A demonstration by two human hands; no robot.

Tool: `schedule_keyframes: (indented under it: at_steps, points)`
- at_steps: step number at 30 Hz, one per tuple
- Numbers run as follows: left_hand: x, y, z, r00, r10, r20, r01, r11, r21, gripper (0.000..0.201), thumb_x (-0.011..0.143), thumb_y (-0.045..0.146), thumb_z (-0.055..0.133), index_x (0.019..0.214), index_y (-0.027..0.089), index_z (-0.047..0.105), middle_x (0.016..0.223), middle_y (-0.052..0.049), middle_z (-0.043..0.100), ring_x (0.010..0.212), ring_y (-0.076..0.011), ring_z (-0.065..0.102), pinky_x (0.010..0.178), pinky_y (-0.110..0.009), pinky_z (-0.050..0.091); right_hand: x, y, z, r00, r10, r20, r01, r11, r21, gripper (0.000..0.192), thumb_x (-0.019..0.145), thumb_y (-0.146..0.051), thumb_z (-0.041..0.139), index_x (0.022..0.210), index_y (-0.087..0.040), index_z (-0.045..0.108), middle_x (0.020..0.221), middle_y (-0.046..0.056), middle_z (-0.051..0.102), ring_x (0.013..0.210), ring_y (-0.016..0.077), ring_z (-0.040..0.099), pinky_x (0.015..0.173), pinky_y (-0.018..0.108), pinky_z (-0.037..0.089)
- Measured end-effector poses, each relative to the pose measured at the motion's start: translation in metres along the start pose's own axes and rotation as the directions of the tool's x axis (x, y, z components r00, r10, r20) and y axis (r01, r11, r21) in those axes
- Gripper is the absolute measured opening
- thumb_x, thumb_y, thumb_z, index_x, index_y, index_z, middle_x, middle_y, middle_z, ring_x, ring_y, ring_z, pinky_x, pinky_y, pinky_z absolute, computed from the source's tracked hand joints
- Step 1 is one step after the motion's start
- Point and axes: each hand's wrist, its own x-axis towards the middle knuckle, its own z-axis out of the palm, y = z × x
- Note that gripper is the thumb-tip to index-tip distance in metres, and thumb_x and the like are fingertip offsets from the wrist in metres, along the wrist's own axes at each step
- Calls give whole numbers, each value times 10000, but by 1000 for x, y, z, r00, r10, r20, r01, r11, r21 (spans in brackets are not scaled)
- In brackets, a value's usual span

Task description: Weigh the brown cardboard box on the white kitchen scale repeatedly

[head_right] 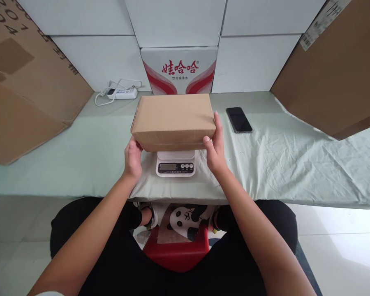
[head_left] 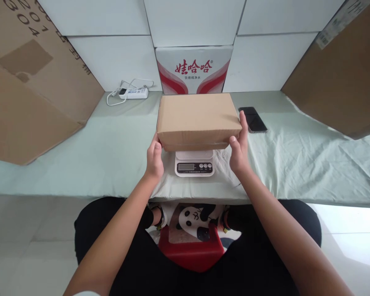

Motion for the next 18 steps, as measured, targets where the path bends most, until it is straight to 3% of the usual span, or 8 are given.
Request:
schedule_keyframes:
  at_steps: [6,10,18]
  points:
    - [47,-12,8,997,47,-57,-47,999,-5,828,1038,927,453,1564,341,709,1630,-99,733,1673,-351,575,1381,-492,479,39,18,21,999,-49,-16,50,996,71,948,994,-935,450,1818,-503,267,1943,-35,340,1858,394,242,1514,737,217]
    - [81,-29,12,994,19,-106,-23,999,-37,914,992,980,466,1540,300,734,1662,-113,719,1706,-353,543,1425,-494,434,62,31,28,1000,-22,22,21,997,68,1010,946,-994,434,1798,-468,308,1933,3,368,1859,386,230,1518,722,210]
    - [111,-76,9,995,-98,-12,97,992,-86,1002,932,1050,441,1526,301,740,1705,-111,695,1749,-371,494,1454,-510,395,95,66,44,999,-6,31,3,995,98,1103,863,-1090,410,1749,-433,385,1829,42,510,1763,427,408,1477,753,294]
